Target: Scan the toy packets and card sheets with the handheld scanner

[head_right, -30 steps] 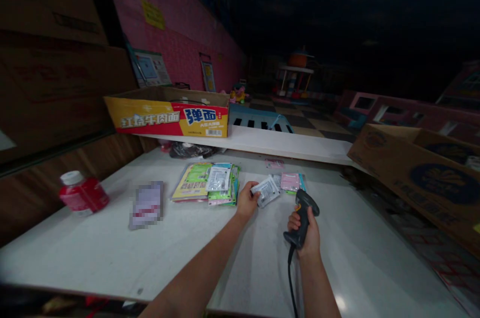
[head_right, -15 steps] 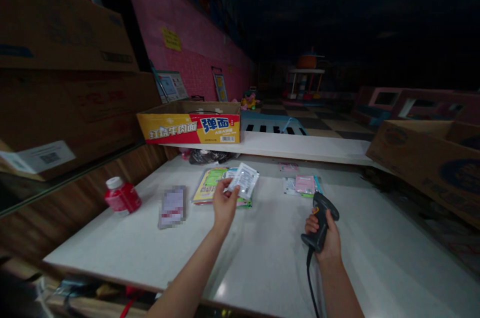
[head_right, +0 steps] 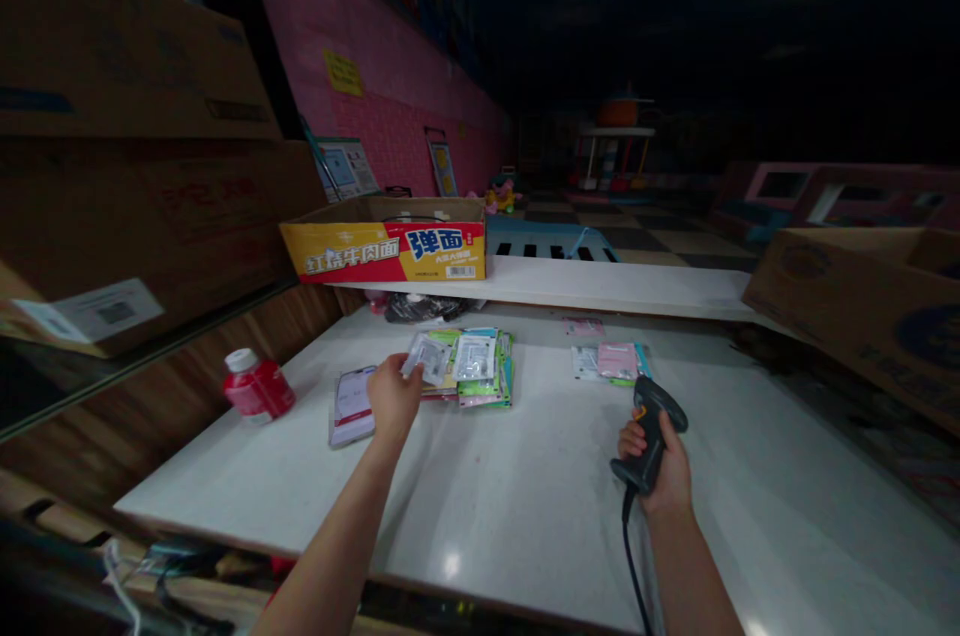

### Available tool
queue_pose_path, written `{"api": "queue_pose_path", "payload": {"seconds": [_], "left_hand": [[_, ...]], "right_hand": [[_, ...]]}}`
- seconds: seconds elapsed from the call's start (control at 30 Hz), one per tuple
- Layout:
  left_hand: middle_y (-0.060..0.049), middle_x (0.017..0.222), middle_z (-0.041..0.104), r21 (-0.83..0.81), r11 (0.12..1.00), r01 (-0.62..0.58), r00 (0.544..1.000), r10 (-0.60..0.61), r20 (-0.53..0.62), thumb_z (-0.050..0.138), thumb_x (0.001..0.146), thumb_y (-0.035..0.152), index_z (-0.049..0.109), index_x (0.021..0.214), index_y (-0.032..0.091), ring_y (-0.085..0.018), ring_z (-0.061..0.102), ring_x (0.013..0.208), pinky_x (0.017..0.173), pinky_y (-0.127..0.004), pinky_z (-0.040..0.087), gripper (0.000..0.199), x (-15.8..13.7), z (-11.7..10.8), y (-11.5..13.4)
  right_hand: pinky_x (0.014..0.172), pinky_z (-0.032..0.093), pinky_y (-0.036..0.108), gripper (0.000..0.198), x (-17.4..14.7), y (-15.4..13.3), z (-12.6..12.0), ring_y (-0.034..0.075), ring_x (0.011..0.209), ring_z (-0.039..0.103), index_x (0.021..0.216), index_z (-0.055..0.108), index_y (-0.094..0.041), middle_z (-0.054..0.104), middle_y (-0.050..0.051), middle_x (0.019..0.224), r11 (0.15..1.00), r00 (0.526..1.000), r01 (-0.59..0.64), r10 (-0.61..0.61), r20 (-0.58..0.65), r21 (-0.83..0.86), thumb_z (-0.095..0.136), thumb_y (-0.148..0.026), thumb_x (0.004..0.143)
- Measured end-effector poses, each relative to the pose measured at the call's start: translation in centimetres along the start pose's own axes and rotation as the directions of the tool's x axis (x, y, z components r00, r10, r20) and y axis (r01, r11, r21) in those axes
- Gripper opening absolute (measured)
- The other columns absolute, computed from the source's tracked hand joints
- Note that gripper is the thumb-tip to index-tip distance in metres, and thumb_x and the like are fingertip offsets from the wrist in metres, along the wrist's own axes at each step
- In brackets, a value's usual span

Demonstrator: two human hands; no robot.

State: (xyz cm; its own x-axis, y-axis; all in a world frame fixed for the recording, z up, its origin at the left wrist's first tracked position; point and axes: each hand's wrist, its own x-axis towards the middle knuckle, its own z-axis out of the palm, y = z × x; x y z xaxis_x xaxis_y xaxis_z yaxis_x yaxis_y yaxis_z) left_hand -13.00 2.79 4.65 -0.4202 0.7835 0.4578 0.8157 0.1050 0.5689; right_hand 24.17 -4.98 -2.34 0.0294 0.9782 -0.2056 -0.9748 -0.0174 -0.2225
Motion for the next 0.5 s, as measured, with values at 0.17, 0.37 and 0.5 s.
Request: {"api": "queue_pose_path", "payload": {"seconds": [0.17, 0.37, 0.5], "left_hand": [[-0.015, 0.104, 0.063, 0.196, 0.981, 0.012, 1.000, -0.016, 0.019, 0.051, 0.085, 0.036, 0.068, 0.105, 0.018, -0.033, 0.053, 0.102, 0.084, -0.044, 0.041, 0.032, -1.0, -0.6, 0.4], [-0.013, 0.110, 0.057, 0.058, 0.967, -0.248, 0.967, 0.251, -0.039, 0.052, 0.085, 0.030, 0.065, 0.108, 0.019, -0.031, 0.046, 0.107, 0.093, -0.046, 0.037, 0.029, -2.2, 1.1, 4.4], [-0.010, 0.108, 0.057, -0.121, 0.898, -0.423, 0.903, 0.429, 0.025, 0.054, 0.083, 0.024, 0.065, 0.105, 0.020, -0.029, 0.047, 0.105, 0.095, -0.043, 0.037, 0.025, -3.9, 4.3, 9.2]], "right_hand": [[0.039, 0.043, 0.014, 0.025, 0.3, -0.1, 0.1, 0.006, 0.046, 0.045, 0.094, 0.053, -0.015, 0.044, -0.006, 0.061, 1.000, 1.000, 0.019, -0.019, 0.000, -0.007, 0.067, -0.026, 0.077], [0.038, 0.042, 0.013, 0.021, 0.6, -0.1, 0.5, 0.005, 0.045, 0.042, 0.090, 0.053, -0.017, 0.045, -0.006, 0.060, 1.000, 0.999, 0.024, -0.024, 0.022, 0.005, 0.066, -0.031, 0.079], [0.037, 0.041, 0.014, 0.023, 1.0, -0.2, 0.6, 0.005, 0.045, 0.042, 0.090, 0.054, -0.016, 0.045, -0.006, 0.059, 0.999, 0.999, 0.035, -0.035, 0.023, 0.008, 0.066, -0.034, 0.080]]}}
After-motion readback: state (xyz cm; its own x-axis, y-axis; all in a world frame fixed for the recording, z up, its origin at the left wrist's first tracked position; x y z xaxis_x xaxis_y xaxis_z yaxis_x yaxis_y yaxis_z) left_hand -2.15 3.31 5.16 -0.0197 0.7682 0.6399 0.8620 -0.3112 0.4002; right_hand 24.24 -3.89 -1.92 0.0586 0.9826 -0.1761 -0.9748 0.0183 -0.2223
